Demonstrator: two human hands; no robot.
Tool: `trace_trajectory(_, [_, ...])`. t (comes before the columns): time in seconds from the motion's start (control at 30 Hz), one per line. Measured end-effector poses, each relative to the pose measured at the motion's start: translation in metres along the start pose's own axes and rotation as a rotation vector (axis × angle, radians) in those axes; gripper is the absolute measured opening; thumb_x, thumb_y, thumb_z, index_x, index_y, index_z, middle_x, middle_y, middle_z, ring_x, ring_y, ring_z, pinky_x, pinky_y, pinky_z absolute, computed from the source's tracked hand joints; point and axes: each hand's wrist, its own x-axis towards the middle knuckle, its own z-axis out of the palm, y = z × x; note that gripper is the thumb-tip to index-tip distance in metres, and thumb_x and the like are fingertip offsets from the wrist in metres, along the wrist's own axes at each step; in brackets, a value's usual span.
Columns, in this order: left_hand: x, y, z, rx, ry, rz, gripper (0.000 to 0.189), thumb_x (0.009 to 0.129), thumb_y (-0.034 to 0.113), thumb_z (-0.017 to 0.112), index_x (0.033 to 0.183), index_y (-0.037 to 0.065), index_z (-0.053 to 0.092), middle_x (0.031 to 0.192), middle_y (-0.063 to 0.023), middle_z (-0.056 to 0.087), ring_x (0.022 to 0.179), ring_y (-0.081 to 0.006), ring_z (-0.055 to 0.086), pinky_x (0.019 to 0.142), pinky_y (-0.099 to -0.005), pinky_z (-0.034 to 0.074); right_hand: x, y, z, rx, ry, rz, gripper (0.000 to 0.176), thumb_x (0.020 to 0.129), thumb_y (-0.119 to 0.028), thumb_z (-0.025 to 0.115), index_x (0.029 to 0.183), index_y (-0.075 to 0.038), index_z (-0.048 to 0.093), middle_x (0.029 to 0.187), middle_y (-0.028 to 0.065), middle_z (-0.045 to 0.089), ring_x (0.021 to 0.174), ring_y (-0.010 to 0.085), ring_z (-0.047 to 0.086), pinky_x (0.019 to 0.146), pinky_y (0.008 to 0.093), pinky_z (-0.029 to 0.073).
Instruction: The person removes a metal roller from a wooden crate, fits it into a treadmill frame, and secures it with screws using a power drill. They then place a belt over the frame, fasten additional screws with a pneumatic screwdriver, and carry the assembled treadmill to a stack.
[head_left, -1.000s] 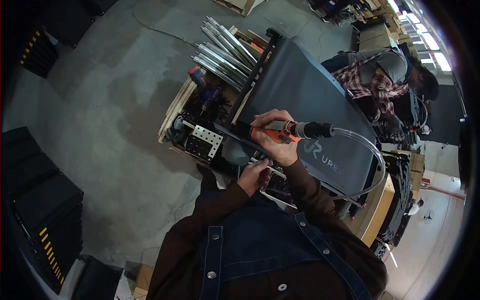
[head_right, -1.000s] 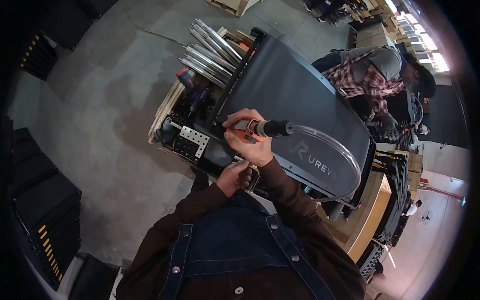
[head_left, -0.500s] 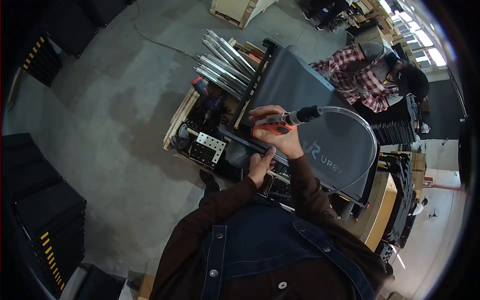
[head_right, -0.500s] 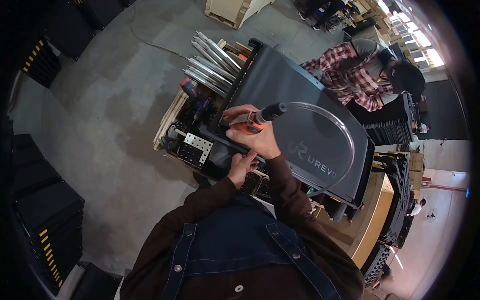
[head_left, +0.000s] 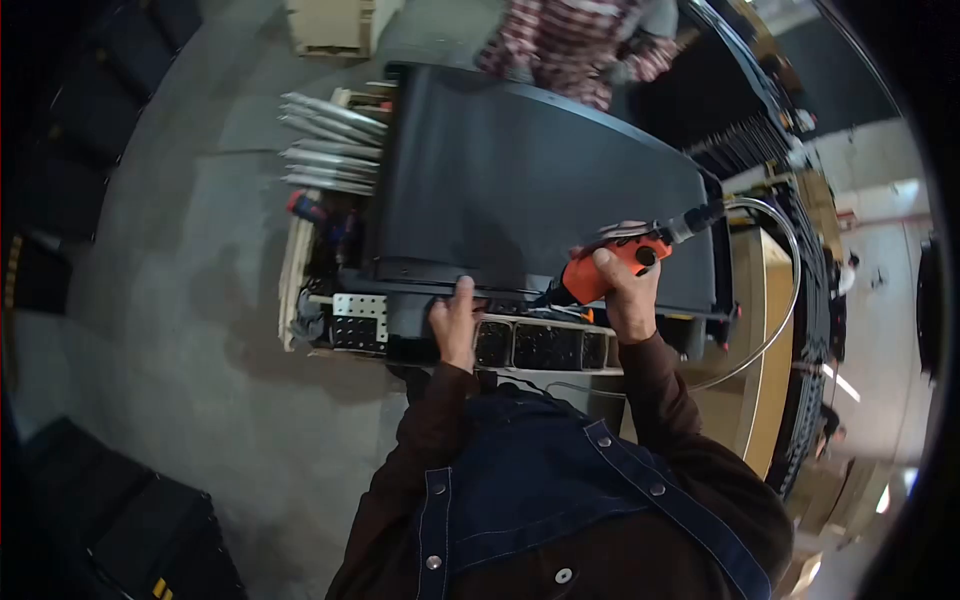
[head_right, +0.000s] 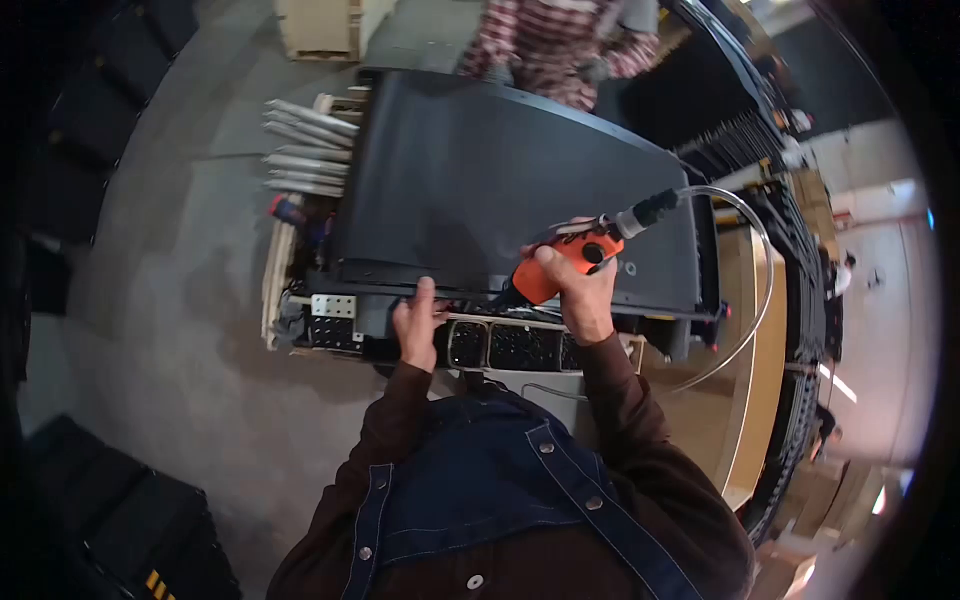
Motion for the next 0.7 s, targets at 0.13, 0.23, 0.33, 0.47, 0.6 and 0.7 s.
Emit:
trace_trajectory(0.13, [0.001, -0.006, -0.002, 0.050, 0.040, 0.022, 0.048, 0.094, 0.040, 0.073, 0.114, 0.001, 0.055, 0.103, -0.0080, 0.063, 0.086, -0.0201, 0.069, 0.067, -0.0306, 0.058, -0.081, 0.021, -0.129, -0.130, 0.227, 0.186, 0.035, 0.079, -0.012, 0.084, 0.104, -0.004, 0.060, 0.096, 0.0057, 0.070, 0.089, 0.0143, 0.065, 0.084, 0.0307, 0.052])
trace_trajectory(0.23, [-0.003, -0.006, -0.001, 0.134, 0.057, 0.041, 0.053, 0.094, 0.050, 0.069, 0.121, 0.005, 0.056, 0.108, -0.0038, 0.064, 0.095, -0.0187, 0.063, 0.081, -0.0332, 0.053, -0.161, 0.061, -0.235, -0.321, 0.452, 0.408, 0.038, 0.075, -0.017, 0.089, 0.100, -0.002, 0.064, 0.092, 0.0027, 0.069, 0.085, 0.0118, 0.064, 0.080, 0.0298, 0.053])
trace_trajectory(0.33, [-0.003, -0.012, 0.001, 0.165, 0.113, 0.127, 0.072, 0.095, 0.055, 0.065, 0.143, 0.004, 0.047, 0.119, -0.0066, 0.063, 0.103, -0.0225, 0.060, 0.091, -0.0379, 0.049, -0.223, 0.084, -0.344, -0.554, 0.515, 0.553, 0.039, 0.071, -0.015, 0.090, 0.096, -0.002, 0.063, 0.089, 0.0021, 0.067, 0.081, 0.0124, 0.062, 0.080, 0.0310, 0.053])
trace_trajectory(0.47, [0.011, -0.024, -0.002, 0.129, 0.145, 0.227, 0.075, 0.093, 0.059, 0.065, 0.142, 0.003, 0.050, 0.127, -0.0098, 0.061, 0.112, -0.0264, 0.059, 0.095, -0.0396, 0.050, -0.259, 0.140, -0.511, -0.670, 0.462, 0.589, 0.034, 0.067, -0.007, 0.083, 0.092, -0.003, 0.060, 0.085, 0.0031, 0.064, 0.081, 0.0137, 0.061, 0.077, 0.0315, 0.052])
trace_trajectory(0.6, [0.013, -0.022, 0.010, 0.199, 0.156, 0.268, 0.070, 0.092, 0.057, 0.067, 0.133, 0.002, 0.056, 0.120, -0.0106, 0.064, 0.106, -0.0251, 0.062, 0.087, -0.0372, 0.054, -0.247, 0.220, -0.647, -0.895, 0.100, 0.467, 0.036, 0.061, -0.010, 0.077, 0.096, -0.007, 0.065, 0.086, 0.0111, 0.068, 0.088, 0.0313, 0.066, 0.079, 0.0409, 0.054])
trace_trajectory(0.7, [0.012, -0.023, 0.018, 0.083, 0.321, 0.040, 0.058, 0.091, 0.056, 0.068, 0.118, 0.006, 0.061, 0.096, -0.0042, 0.066, 0.077, -0.0153, 0.060, 0.072, -0.0313, 0.054, -0.225, 0.270, -0.709, -0.988, -0.143, 0.447, 0.035, 0.063, -0.011, 0.072, 0.098, -0.012, 0.074, 0.094, 0.0149, 0.072, 0.096, 0.0368, 0.067, 0.082, 0.0454, 0.054])
